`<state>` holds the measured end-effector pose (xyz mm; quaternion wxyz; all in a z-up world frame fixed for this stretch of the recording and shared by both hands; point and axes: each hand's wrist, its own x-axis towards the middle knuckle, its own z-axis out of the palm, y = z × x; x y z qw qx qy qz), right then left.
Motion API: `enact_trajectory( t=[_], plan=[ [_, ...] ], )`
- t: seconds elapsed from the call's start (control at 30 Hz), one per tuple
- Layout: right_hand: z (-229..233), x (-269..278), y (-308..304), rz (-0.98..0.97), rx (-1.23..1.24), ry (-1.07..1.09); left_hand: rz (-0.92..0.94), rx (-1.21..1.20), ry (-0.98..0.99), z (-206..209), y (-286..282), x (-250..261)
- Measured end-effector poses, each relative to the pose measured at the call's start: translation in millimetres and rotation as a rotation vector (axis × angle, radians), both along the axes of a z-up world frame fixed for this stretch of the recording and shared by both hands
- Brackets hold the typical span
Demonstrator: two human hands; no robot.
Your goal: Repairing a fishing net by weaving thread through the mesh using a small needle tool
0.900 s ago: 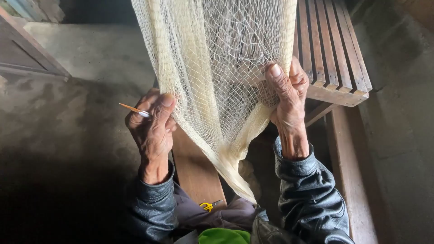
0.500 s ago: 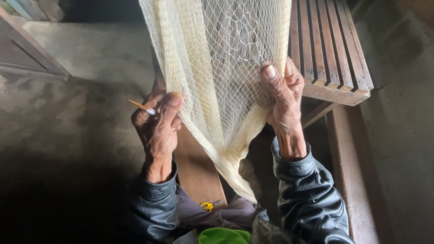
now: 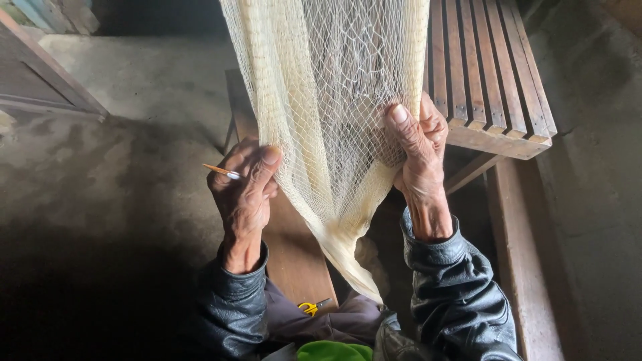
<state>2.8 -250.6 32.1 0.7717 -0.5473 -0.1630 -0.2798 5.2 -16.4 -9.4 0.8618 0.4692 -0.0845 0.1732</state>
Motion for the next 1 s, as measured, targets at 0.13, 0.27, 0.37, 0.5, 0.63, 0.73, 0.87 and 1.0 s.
enact_trajectory(
  t=[0.13,0.27,0.37,0.5,0.63,0.73,0.87,1.0],
  plan=[
    [-1.6,2.2,0.2,-0.013,-0.019,-0.006,0.014,0.006,-0.015,-7.9,0.3,3.7],
    [-0.5,2.7,2.3,-0.007,-0.015,-0.019,-0.003,0.004,-0.009,-0.5,-0.3,-0.3],
    [0.4,0.2,4.7,-0.001,-0.018,-0.015,-0.008,0.007,-0.011,5.3,-0.8,-4.0],
    [2.9,0.8,4.4,0.021,-0.013,-0.016,-0.003,0.01,-0.023,6.3,0.5,-3.4],
    [4.8,-1.0,5.5,0.033,0.01,-0.013,0.016,-0.004,-0.028,6.1,2.0,-3.9],
    [5.7,-2.0,6.1,0.018,-0.001,-0.019,0.007,-0.007,-0.007,13.4,1.3,-8.7],
    [4.2,-3.2,7.1,0.041,0.003,-0.002,-0.003,-0.005,-0.01,15.4,0.9,-10.1],
    [13.1,-7.1,11.4,0.046,0.002,-0.006,0.0,-0.001,-0.017,11.5,1.3,-7.6]
  ],
)
